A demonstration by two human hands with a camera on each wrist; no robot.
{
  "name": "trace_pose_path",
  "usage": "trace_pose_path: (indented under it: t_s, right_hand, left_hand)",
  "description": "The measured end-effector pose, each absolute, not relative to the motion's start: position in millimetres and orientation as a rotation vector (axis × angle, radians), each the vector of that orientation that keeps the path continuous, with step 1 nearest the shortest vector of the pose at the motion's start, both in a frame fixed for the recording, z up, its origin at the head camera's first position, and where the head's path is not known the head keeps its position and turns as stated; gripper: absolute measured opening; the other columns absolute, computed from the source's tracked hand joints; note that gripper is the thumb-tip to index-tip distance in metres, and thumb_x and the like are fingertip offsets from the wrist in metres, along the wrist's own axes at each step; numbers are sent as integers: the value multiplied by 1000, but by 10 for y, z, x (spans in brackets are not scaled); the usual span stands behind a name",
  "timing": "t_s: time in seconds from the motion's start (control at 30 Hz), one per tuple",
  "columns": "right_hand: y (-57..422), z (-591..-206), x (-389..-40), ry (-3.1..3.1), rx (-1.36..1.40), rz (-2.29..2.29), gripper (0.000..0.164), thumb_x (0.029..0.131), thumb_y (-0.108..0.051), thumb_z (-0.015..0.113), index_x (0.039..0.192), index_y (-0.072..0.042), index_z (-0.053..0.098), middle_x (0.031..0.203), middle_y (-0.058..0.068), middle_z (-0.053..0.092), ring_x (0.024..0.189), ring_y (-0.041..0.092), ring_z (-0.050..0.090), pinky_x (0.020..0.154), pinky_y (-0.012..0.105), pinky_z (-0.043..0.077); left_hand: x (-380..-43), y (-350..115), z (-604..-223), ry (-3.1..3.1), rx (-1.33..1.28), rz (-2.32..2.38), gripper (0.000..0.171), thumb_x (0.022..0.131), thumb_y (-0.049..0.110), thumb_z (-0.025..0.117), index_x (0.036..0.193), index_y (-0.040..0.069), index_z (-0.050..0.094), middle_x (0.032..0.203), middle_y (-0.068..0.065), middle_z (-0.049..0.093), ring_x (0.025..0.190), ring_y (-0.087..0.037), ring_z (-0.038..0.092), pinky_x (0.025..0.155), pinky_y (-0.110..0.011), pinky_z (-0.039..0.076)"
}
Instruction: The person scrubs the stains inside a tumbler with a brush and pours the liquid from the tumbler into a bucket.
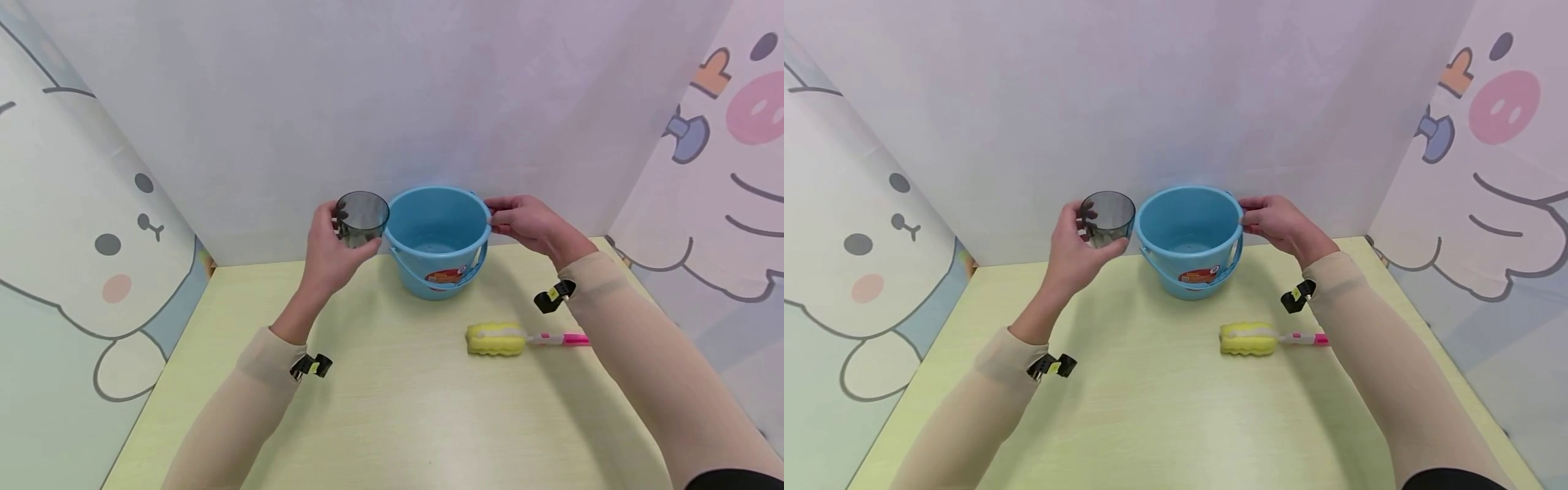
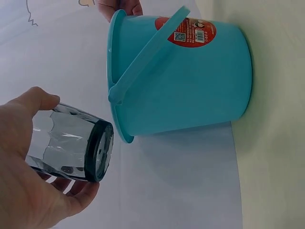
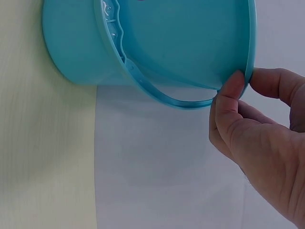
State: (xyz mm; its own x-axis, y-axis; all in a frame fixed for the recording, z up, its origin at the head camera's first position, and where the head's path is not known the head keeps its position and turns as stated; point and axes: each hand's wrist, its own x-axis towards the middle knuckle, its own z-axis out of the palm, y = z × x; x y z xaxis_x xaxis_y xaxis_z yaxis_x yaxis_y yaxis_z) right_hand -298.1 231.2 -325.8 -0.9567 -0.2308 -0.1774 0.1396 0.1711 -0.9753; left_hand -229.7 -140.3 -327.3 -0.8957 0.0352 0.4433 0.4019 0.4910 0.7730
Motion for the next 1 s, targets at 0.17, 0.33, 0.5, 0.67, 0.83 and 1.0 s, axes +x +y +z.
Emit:
trace_pose_path:
  t_s: [0.17, 0.33, 0.5, 0.67, 0.83, 1.0]
  right_hand:
    - [2318, -3259, -2989, 2163, -94, -1855, 56, 109, 1, 53, 162, 3, 36, 157, 22, 46, 130, 39, 54, 108, 36, 52]
    - [2316, -3253, -2985, 2155, -88, -1861, 56, 109, 1, 53, 162, 3, 36, 157, 23, 45, 132, 41, 52, 104, 32, 54]
    - [2309, -3245, -2977, 2157, -91, -1853, 56, 109, 1, 53, 162, 3, 36, 158, 23, 44, 132, 41, 52, 96, 26, 57]
    - [2315, -3237, -2973, 2162, -86, -1849, 57, 109, 1, 53, 163, 3, 35, 158, 24, 44, 133, 43, 51, 92, 23, 58]
    - [2313, -3252, -2983, 2163, -101, -1853, 56, 109, 0, 52, 162, 4, 35, 158, 24, 44, 133, 41, 52, 93, 24, 58]
    - [2303, -3268, -3003, 2166, -124, -1855, 56, 109, 1, 50, 162, 6, 34, 158, 24, 44, 127, 33, 59, 97, 27, 57]
  left_hand:
    - [-2215, -1426, -3315, -2390, -351, -1383, 86, 84, 26, 89, 151, 3, 41, 144, -15, 50, 125, -31, 49, 94, -50, 56]
    - [-2131, -1443, -3393, -2419, -340, -1422, 86, 84, 26, 89, 151, 4, 40, 144, -14, 50, 127, -31, 50, 98, -51, 56]
    - [-2041, -1465, -3506, -2437, -327, -1489, 86, 84, 24, 90, 151, 5, 39, 144, -13, 50, 128, -31, 52, 102, -51, 55]
    - [-1955, -1473, -3601, -2471, -326, -1517, 88, 83, 24, 90, 152, 4, 39, 145, -14, 50, 130, -32, 52, 104, -53, 54]
    - [-1881, -1492, -3689, -2517, -323, -1512, 88, 83, 23, 91, 151, 4, 39, 144, -14, 52, 130, -32, 53, 103, -54, 54]
    - [-1799, -1496, -3807, -2560, -312, -1519, 89, 82, 22, 91, 151, 2, 38, 144, -15, 52, 131, -32, 53, 105, -53, 53]
